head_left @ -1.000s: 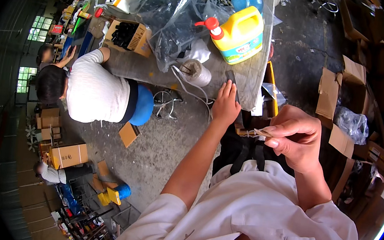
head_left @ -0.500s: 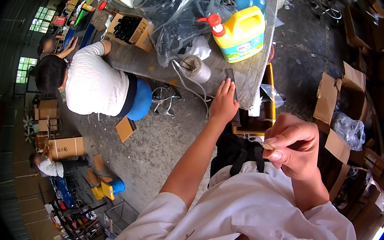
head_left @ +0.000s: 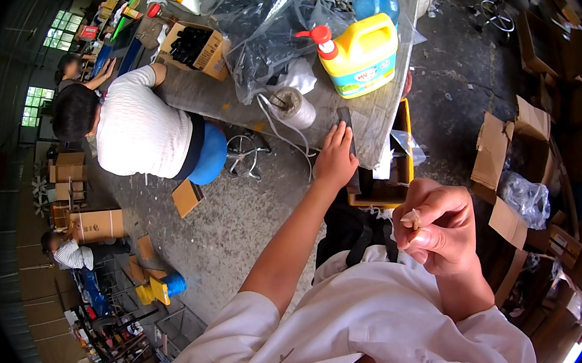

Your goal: The person sharpens a thin metal rod using a sanding block and a metal file on a workbench. They then walk to a large yellow cardboard box, write on it with a marker, and place the box on a digital scale.

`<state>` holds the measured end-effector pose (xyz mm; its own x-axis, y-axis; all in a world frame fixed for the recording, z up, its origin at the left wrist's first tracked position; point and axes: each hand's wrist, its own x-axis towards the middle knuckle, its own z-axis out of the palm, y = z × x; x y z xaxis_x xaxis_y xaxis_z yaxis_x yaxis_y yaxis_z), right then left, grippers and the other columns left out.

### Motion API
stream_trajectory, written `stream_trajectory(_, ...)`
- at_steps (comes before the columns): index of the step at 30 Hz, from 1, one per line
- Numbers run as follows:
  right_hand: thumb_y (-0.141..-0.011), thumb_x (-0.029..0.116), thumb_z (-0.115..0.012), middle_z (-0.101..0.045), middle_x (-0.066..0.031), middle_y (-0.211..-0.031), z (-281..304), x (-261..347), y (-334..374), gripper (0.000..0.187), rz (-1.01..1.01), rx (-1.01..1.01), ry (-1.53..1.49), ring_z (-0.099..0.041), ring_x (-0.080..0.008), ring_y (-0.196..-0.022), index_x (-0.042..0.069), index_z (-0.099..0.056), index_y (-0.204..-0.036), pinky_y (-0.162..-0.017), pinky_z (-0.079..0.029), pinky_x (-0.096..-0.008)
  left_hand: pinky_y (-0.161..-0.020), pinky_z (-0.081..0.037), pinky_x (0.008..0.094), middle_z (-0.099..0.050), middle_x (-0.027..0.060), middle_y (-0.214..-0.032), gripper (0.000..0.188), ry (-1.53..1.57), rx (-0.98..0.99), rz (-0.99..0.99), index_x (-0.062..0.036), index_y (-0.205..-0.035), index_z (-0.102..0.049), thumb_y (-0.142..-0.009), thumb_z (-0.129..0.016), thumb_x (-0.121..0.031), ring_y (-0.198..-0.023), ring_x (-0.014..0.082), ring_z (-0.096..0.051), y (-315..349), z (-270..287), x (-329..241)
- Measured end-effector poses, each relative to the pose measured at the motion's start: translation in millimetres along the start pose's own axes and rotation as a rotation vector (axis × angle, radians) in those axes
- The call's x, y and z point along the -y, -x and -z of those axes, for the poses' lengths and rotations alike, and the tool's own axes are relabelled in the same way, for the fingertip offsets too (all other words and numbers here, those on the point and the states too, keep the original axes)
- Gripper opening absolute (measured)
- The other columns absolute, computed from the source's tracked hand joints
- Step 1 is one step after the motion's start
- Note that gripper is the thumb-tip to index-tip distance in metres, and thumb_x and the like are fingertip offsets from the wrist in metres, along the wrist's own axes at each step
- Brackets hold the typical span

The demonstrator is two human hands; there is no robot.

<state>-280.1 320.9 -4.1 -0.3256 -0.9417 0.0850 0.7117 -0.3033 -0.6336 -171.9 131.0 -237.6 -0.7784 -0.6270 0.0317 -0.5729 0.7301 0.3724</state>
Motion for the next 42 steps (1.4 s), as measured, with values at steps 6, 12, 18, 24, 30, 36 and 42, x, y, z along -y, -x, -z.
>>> stream_trajectory(6,-0.078,0.003,-0.071,-0.056,-0.0065,-0.071,-2.1,-6.2,-8.0,0.016,-0.012,0.015,-0.025,-0.047,-0.0069,-0.047,-0.001,-0.068,-0.093,-0.041,-0.034,-0.0209,-0.105,-0.035,0.0359,-0.037,0.0147,-0.141,0.058,-0.023,-0.041,-0.033,-0.0009,-0.129,-0.045,-0.074,-0.058,-0.01,-0.13,0.0312,-0.035,1.4,3.3,0.1)
stream_trajectory(12,-0.079,-0.001,-0.067,-0.058,-0.0034,-0.073,47.1,-46.9,-55.3,0.01,0.123,-0.253,0.875,-0.052,-0.0088,-0.061,-0.001,-0.069,-0.088,-0.055,-0.041,-0.0236,-0.104,-0.037,0.0361,-0.043,0.016,-0.132,0.058,0.042,-0.1,-0.011,0.0016,-0.126,-0.045,-0.071,-0.061,-0.007,-0.129,0.0325,-0.036,2.4,0.3,-2.7)
stream_trajectory(18,-0.075,0.001,-0.068,-0.058,-0.0067,-0.076,118.8,-117.4,-101.6,0.012,0.173,-0.382,1.428,-0.058,-0.0232,-0.06,0.005,-0.07,-0.086,-0.055,-0.045,-0.033,-0.1,-0.042,0.0362,-0.043,0.0167,-0.132,0.054,0.135,-0.13,-0.078,0.0024,-0.12,-0.047,-0.07,-0.065,-0.005,-0.126,0.0323,-0.041,6.3,2.1,8.5)
stream_trajectory(24,-0.08,0.009,-0.059,-0.056,-0.0075,-0.08,148.9,-164.9,-126.9,0.008,0.17,-0.363,1.754,-0.061,-0.0304,-0.066,0.008,-0.067,-0.082,-0.058,-0.049,-0.0407,-0.099,-0.042,0.0359,-0.044,0.016,-0.132,0.053,0.188,-0.093,-0.047,0.002,-0.119,-0.049,-0.069,-0.064,-0.003,-0.128,0.0309,-0.04,5.8,5.4,11.2)
stream_trajectory(30,-0.076,0.007,-0.057,-0.053,-0.0077,-0.081,160.5,-189.5,-111.7,0.012,0.151,-0.282,1.955,-0.061,-0.0293,-0.063,0.009,-0.064,-0.086,-0.054,-0.05,-0.0388,-0.098,-0.043,0.037,-0.044,0.0156,-0.134,0.051,0.245,-0.101,-0.036,0.0025,-0.119,-0.051,-0.069,-0.062,-0.001,-0.129,0.0307,-0.039,5.0,7.5,12.7)
stream_trajectory(36,-0.075,0.006,-0.058,-0.052,-0.0056,-0.081,166.5,-188.6,-133.6,0.015,0.194,-0.283,2.04,-0.061,-0.027,-0.063,0.009,-0.063,-0.089,-0.052,-0.05,-0.0373,-0.097,-0.044,0.0383,-0.045,0.0152,-0.134,0.052,0.247,-0.117,-0.039,0.0013,-0.119,-0.052,-0.068,-0.063,0.0,-0.128,0.0314,-0.04,3.4,6.2,13.0)
stream_trajectory(42,-0.072,0.003,-0.058,-0.052,-0.0063,-0.084,164.2,-190.8,-108.1,0.021,0.188,-0.25,1.98,-0.061,-0.0275,-0.065,0.009,-0.063,-0.091,-0.053,-0.05,-0.0373,-0.098,-0.043,0.0384,-0.044,0.0162,-0.134,0.052,0.277,-0.093,-0.029,0.0023,-0.119,-0.051,-0.068,-0.063,0.0,-0.129,0.0321,-0.039,4.0,7.7,14.2)
